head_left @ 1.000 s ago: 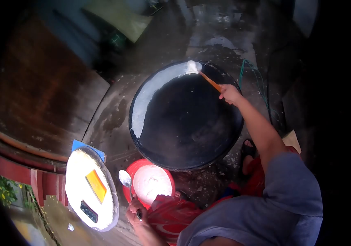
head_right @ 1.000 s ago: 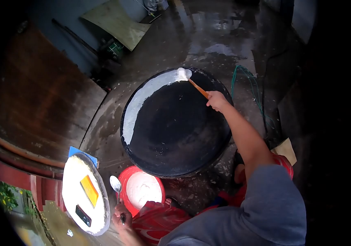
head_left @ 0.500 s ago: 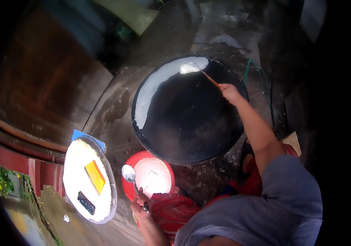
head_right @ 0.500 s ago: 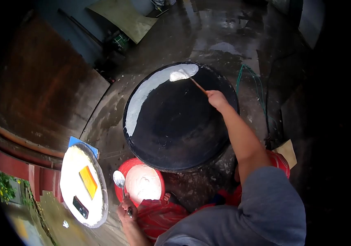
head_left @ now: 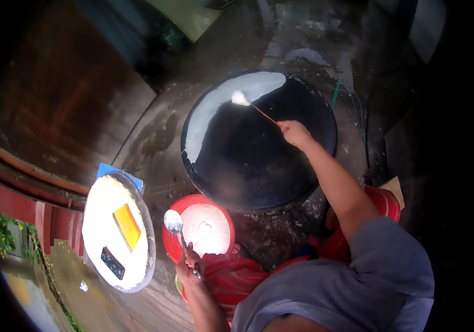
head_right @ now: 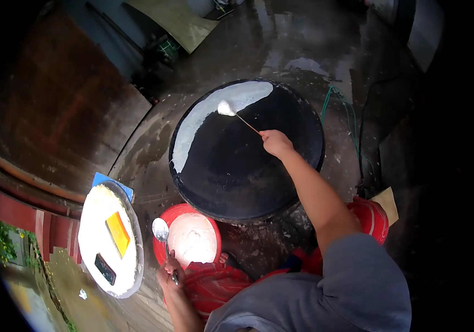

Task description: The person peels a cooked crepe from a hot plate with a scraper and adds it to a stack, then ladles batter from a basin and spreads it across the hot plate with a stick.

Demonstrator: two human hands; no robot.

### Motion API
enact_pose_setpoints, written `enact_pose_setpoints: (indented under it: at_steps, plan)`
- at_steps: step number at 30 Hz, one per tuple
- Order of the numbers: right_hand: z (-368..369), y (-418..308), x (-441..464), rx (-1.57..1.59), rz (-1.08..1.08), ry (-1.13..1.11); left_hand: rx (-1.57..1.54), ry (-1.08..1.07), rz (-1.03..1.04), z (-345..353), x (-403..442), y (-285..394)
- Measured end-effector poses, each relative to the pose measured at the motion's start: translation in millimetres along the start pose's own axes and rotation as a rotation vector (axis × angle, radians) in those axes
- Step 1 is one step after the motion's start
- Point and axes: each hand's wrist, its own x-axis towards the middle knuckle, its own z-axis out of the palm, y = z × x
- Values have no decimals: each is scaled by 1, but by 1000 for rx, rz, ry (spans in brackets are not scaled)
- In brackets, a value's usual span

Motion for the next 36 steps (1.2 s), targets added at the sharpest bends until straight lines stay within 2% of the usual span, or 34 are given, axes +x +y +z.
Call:
enact_pose_setpoints:
  at_steps: [1, 3, 5, 7, 9, 11, 13, 15, 17, 18, 21, 23, 25, 28, 31, 33, 34, 35, 36]
  plan:
    - [-7, -16, 1, -25, 15, -40, -6, 13, -6, 3, 0, 1]
    - [-21, -31, 2, -34, 117, 54, 6, 5, 10, 2, 0, 3]
    - [4, -9, 25, -41, 148, -1, 37, 10, 16, -3, 0, 3]
    - [21, -20, 12, -175, -24, -74, 39, 21, 25, -5, 1, 4]
    - [4, -26, -4, -177, -43, -126, 50, 13, 33, -4, 0, 2]
    - [-28, -30, -23, -248, -38, -65, 48, 18, 21, -3, 0, 4]
    - [-39, -18, -30, -207, 174, 170, 36, 23, 13, -2, 1, 2]
    - [-19, 16, -14, -111, 194, 211, 99, 37, 25, 0, -2, -2]
    - [13, 22, -8, 26, 2, -8, 95, 25, 16, -3, 0, 2]
    - [29, 5, -13, -68, -76, -53, 93, 12, 4, -5, 1, 2]
    - [25, -34, -13, -69, -93, -196, 87, 13, 13, -2, 1, 1]
    - [9, -54, -14, -152, 19, -58, 99, 15, 33, 0, -1, -1]
    - [20, -44, -10, -147, 4, -18, 108, 24, 50, -2, -4, -1]
    - [28, -32, -21, -210, -191, -234, 108, 20, 59, -5, -4, 3]
    - [-9, -19, -28, -51, -152, -328, 88, 27, 62, -7, -3, 7]
    - [-20, -28, -44, -143, 28, -50, 108, 4, 67, -7, -3, 6]
    - [-8, -15, -35, -96, 57, 13, 104, 8, 69, -6, -4, 3]
    - [22, 18, -12, 62, -87, -9, 129, 20, 81, -4, -5, -1]
    - [31, 11, -18, 8, -143, -98, 154, 29, 92, -1, -6, -3]
